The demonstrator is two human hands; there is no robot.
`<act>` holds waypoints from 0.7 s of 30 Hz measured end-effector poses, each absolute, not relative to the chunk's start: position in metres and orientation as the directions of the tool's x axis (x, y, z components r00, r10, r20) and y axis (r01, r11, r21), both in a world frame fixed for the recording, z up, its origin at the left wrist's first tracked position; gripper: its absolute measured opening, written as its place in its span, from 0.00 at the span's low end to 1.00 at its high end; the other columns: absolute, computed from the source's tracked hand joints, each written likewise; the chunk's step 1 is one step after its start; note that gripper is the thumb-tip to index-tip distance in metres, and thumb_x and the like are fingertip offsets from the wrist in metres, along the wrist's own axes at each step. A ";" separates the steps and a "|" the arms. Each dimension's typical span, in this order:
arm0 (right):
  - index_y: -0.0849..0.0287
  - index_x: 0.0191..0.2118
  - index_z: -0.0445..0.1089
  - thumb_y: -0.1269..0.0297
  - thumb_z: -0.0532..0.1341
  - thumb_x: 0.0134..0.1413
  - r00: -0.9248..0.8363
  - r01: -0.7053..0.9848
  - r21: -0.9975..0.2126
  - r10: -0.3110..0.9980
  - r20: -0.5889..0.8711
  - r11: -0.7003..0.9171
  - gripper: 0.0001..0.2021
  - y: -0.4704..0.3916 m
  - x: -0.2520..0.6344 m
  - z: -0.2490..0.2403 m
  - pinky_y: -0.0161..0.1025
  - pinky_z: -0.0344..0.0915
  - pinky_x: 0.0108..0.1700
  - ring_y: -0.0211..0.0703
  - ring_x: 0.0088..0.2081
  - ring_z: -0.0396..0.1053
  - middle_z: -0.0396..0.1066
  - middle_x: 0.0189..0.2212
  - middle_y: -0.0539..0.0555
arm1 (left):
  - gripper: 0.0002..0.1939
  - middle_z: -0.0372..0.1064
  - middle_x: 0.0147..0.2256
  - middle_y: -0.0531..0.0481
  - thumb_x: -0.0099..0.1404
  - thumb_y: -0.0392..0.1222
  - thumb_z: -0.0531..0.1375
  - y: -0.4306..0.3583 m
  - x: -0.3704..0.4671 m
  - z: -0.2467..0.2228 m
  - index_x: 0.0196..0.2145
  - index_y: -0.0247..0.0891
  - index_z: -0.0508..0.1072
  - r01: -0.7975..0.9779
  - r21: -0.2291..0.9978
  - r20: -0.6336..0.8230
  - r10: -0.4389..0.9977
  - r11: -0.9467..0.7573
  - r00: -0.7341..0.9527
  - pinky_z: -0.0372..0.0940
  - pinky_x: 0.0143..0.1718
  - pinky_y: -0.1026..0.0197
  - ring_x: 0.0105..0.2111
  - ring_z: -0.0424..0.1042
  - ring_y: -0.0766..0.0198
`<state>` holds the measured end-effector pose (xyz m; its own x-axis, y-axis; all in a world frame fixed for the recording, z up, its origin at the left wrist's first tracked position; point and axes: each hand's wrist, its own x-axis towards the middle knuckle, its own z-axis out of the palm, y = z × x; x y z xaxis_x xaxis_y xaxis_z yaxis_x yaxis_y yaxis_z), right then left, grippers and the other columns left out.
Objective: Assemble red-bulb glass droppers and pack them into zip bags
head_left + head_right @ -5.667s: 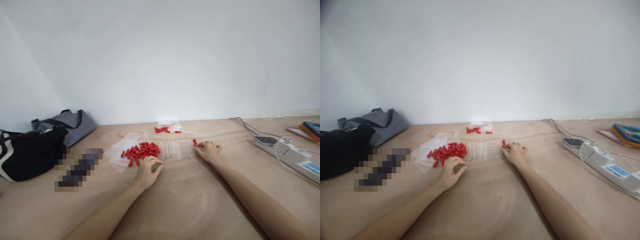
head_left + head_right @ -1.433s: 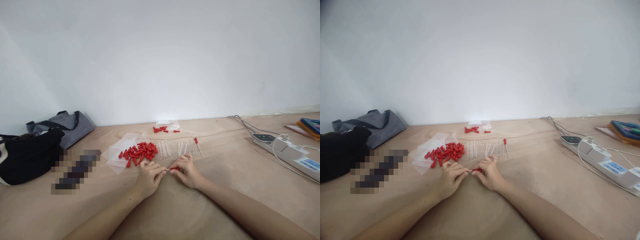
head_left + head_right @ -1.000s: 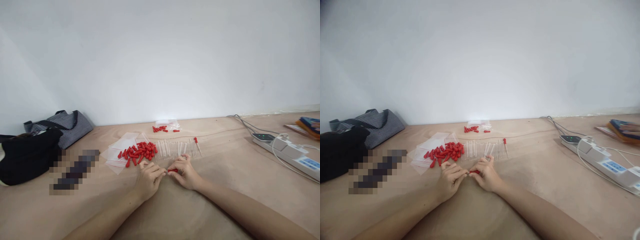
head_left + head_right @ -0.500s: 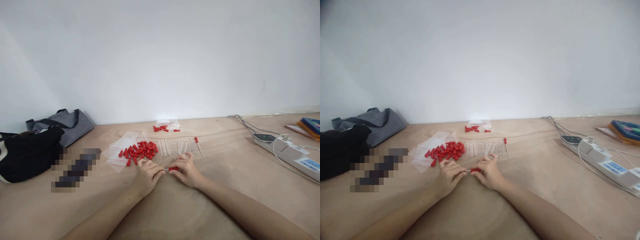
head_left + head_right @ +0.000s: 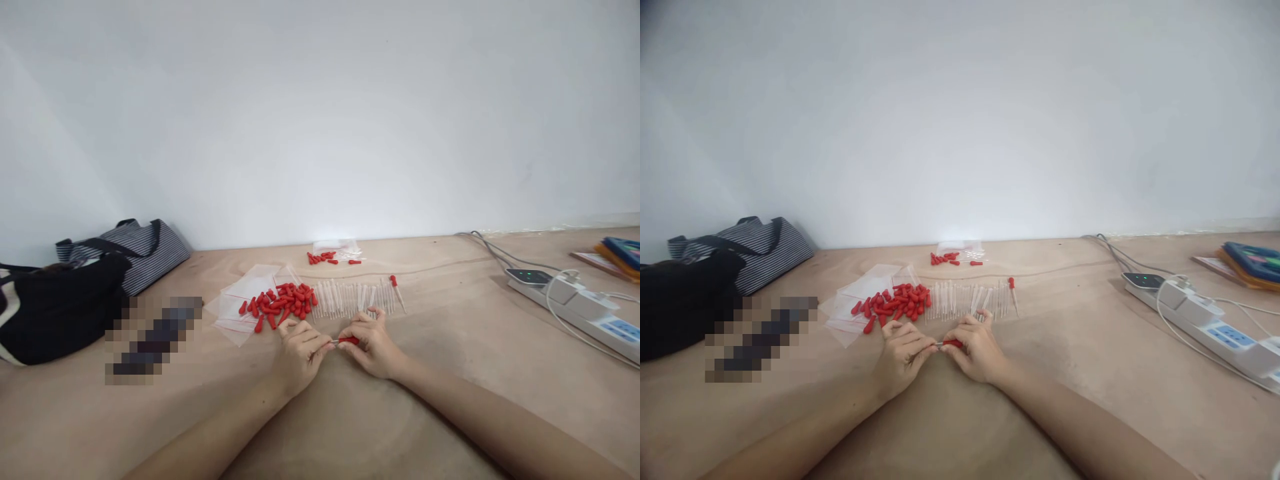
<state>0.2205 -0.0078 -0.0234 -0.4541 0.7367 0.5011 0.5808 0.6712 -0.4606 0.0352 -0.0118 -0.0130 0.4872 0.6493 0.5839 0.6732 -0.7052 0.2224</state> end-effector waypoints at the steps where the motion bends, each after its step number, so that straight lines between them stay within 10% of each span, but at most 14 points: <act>1: 0.55 0.30 0.68 0.61 0.54 0.54 -0.453 0.577 -0.470 0.740 0.497 0.668 0.07 -0.006 0.222 -0.023 0.51 0.38 0.50 0.40 0.35 0.64 0.71 0.26 0.48 | 0.08 0.72 0.23 0.57 0.61 0.40 0.55 -0.011 0.035 -0.013 0.27 0.42 0.72 0.672 0.230 0.577 0.655 -0.703 0.488 0.45 0.39 0.55 0.27 0.64 0.66; 21: 0.60 0.42 0.64 0.52 0.59 0.43 0.054 0.148 -0.944 0.951 0.305 0.294 0.21 0.036 0.245 -0.013 0.39 0.63 0.36 0.41 0.33 0.69 0.71 0.29 0.53 | 0.10 0.71 0.34 0.50 0.60 0.42 0.54 -0.007 0.029 -0.016 0.39 0.41 0.69 0.684 0.348 0.501 0.744 -0.642 0.443 0.50 0.42 0.53 0.36 0.65 0.61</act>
<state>0.2452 0.0358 -0.0134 0.0543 0.9508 0.3050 0.1477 0.2945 -0.9442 0.0286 -0.0068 -0.0161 0.4431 0.7436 0.5008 0.6838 -0.6416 0.3477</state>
